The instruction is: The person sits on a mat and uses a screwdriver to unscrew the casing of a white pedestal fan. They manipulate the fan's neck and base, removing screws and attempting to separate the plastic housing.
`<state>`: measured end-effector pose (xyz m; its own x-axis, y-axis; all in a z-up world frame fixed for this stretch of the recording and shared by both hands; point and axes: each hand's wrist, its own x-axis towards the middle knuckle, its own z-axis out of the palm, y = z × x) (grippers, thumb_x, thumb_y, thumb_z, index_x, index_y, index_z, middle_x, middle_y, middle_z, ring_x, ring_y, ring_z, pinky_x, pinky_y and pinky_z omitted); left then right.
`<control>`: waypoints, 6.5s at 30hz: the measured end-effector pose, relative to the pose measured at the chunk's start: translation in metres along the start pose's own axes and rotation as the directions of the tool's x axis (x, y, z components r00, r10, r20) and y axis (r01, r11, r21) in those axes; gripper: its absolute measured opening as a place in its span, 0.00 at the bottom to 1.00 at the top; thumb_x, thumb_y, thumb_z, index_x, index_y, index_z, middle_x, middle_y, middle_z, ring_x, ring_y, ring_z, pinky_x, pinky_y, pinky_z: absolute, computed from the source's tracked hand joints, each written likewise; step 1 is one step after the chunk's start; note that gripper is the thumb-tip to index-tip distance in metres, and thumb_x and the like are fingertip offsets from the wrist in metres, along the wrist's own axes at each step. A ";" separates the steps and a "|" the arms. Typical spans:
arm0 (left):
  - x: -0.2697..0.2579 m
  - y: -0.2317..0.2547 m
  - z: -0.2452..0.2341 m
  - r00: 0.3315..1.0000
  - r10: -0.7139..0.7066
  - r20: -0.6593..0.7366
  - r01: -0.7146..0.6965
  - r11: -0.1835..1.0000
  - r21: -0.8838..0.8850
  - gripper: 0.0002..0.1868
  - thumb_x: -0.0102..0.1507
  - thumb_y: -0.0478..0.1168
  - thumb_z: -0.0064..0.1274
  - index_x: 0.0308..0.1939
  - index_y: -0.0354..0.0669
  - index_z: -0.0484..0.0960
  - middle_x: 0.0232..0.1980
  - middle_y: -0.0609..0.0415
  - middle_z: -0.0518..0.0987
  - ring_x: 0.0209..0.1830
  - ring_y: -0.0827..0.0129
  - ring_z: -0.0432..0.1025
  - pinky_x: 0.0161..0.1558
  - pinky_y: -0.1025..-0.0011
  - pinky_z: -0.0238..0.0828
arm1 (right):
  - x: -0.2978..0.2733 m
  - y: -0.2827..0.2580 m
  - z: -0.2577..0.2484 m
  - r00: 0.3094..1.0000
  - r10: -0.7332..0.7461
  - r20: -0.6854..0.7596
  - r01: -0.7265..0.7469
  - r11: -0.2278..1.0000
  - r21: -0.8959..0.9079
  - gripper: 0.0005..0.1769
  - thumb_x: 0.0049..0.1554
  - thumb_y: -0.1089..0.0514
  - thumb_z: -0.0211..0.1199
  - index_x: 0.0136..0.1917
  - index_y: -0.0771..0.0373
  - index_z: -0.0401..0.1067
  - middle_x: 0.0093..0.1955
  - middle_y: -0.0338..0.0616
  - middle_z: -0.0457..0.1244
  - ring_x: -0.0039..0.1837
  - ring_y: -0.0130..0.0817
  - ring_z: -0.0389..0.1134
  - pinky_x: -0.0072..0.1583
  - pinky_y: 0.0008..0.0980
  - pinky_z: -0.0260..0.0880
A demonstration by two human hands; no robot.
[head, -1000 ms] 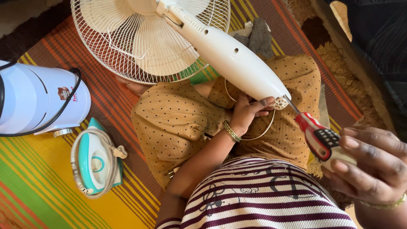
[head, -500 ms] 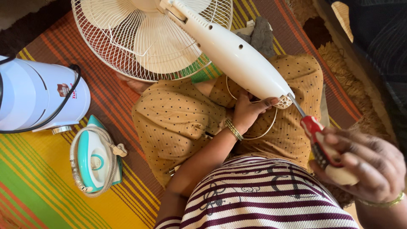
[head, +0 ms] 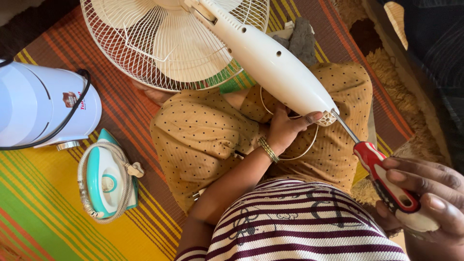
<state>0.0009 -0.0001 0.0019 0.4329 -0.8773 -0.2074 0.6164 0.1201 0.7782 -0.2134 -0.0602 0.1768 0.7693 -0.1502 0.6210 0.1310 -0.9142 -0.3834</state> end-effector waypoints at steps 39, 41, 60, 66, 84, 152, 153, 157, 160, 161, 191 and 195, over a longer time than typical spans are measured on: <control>0.003 -0.022 -0.007 0.990 0.135 -0.047 -0.115 0.948 0.295 0.52 0.54 0.65 0.67 0.67 0.30 0.66 0.62 0.43 0.75 0.66 0.61 0.70 0.68 0.64 0.67 | 0.028 -0.012 -0.018 0.773 0.623 0.123 -0.587 0.774 -0.237 0.16 0.61 0.69 0.53 0.63 0.72 0.65 0.70 0.72 0.61 0.58 0.49 0.72 0.53 0.37 0.77; 0.002 -0.022 -0.007 0.993 0.105 -0.046 -0.091 0.964 0.250 0.52 0.53 0.65 0.68 0.66 0.30 0.66 0.62 0.43 0.77 0.65 0.61 0.71 0.68 0.64 0.67 | 0.046 -0.013 -0.017 0.825 0.546 0.144 -0.499 0.825 -0.266 0.13 0.58 0.71 0.52 0.56 0.72 0.70 0.68 0.74 0.62 0.58 0.54 0.72 0.53 0.41 0.79; 0.002 -0.015 -0.006 0.991 0.129 -0.035 -0.119 0.971 0.205 0.55 0.52 0.66 0.68 0.68 0.31 0.63 0.64 0.44 0.73 0.66 0.62 0.68 0.68 0.65 0.65 | 0.096 -0.019 0.009 0.995 0.093 0.031 -0.083 0.969 -0.234 0.20 0.53 0.39 0.61 0.42 0.58 0.77 0.47 0.50 0.57 0.49 0.42 0.62 0.55 0.42 0.64; 0.001 -0.015 -0.007 0.993 0.117 -0.023 -0.110 0.975 0.195 0.56 0.52 0.66 0.68 0.69 0.31 0.62 0.64 0.44 0.73 0.67 0.62 0.68 0.68 0.64 0.65 | 0.100 -0.037 0.008 0.966 0.252 0.055 -0.195 0.852 -0.487 0.21 0.53 0.51 0.75 0.54 0.66 0.79 0.46 0.51 0.50 0.43 0.43 0.57 0.46 0.38 0.63; 0.000 -0.009 -0.008 0.998 -0.061 0.003 0.060 0.985 0.162 0.48 0.53 0.63 0.69 0.60 0.25 0.74 0.50 0.40 0.79 0.43 0.56 0.71 0.42 0.60 0.69 | 0.127 0.008 0.023 0.935 -0.222 0.276 -0.078 0.630 0.773 0.12 0.58 0.62 0.50 0.36 0.64 0.72 0.26 0.38 0.62 0.28 0.33 0.64 0.33 0.36 0.64; -0.059 0.062 -0.007 0.934 -0.117 -0.338 0.138 0.990 0.040 0.33 0.58 0.46 0.62 0.63 0.31 0.72 0.53 0.47 0.80 0.54 0.64 0.76 0.57 0.64 0.73 | -0.011 0.066 0.101 0.654 0.488 0.578 -0.511 0.849 -0.139 0.16 0.53 0.51 0.65 0.51 0.61 0.75 0.41 0.50 0.69 0.37 0.51 0.70 0.38 0.48 0.70; -0.061 0.061 -0.006 0.935 -0.112 -0.336 0.131 0.991 0.035 0.33 0.59 0.45 0.62 0.63 0.30 0.72 0.54 0.46 0.80 0.55 0.64 0.75 0.58 0.65 0.72 | -0.012 0.065 0.102 0.660 0.486 0.573 -0.506 0.851 -0.138 0.16 0.53 0.51 0.65 0.52 0.61 0.75 0.40 0.50 0.69 0.36 0.51 0.70 0.38 0.47 0.70; -0.060 0.054 0.009 0.903 -0.051 -0.426 0.040 0.999 -0.033 0.36 0.58 0.47 0.63 0.64 0.32 0.69 0.55 0.47 0.78 0.56 0.64 0.74 0.59 0.64 0.72 | -0.010 0.063 0.102 0.711 0.440 0.549 -0.488 0.870 -0.065 0.17 0.51 0.53 0.66 0.52 0.63 0.75 0.38 0.51 0.68 0.34 0.50 0.70 0.37 0.45 0.70; -0.058 0.047 0.022 0.859 0.003 -0.512 -0.020 0.999 -0.029 0.38 0.57 0.50 0.63 0.65 0.37 0.66 0.56 0.49 0.76 0.57 0.66 0.73 0.58 0.64 0.73 | -0.006 0.060 0.099 0.730 0.415 0.543 -0.487 0.873 -0.012 0.16 0.50 0.55 0.67 0.51 0.63 0.75 0.36 0.50 0.68 0.35 0.49 0.70 0.38 0.45 0.70; -0.058 0.045 0.025 0.860 0.017 -0.510 -0.050 0.997 -0.052 0.38 0.58 0.51 0.63 0.65 0.37 0.66 0.56 0.49 0.75 0.56 0.66 0.73 0.57 0.64 0.73 | -0.004 0.060 0.098 0.727 0.417 0.545 -0.492 0.870 -0.010 0.16 0.50 0.54 0.67 0.51 0.63 0.75 0.35 0.50 0.68 0.34 0.50 0.70 0.37 0.45 0.70; -0.089 0.064 -0.009 0.860 -0.215 -0.462 0.077 0.951 -0.298 0.31 0.61 0.46 0.57 0.62 0.28 0.73 0.55 0.42 0.80 0.54 0.57 0.77 0.59 0.59 0.74 | 0.022 0.064 0.095 0.865 0.195 0.462 -0.356 0.888 0.292 0.20 0.49 0.52 0.73 0.47 0.69 0.75 0.28 0.47 0.62 0.30 0.44 0.66 0.34 0.42 0.67; -0.090 0.064 -0.009 0.853 -0.215 -0.475 0.072 0.951 -0.301 0.31 0.61 0.46 0.57 0.63 0.28 0.72 0.56 0.43 0.80 0.54 0.58 0.76 0.59 0.59 0.75 | 0.020 0.065 0.096 0.868 0.187 0.460 -0.352 0.885 0.304 0.20 0.48 0.52 0.73 0.47 0.69 0.75 0.28 0.47 0.62 0.30 0.45 0.66 0.35 0.42 0.67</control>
<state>0.0073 0.0912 0.0652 0.5489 -0.5538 -0.6261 0.8155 0.1906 0.5464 -0.1290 -0.0866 0.0986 0.9800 -0.1282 0.1523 0.0351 -0.6419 -0.7660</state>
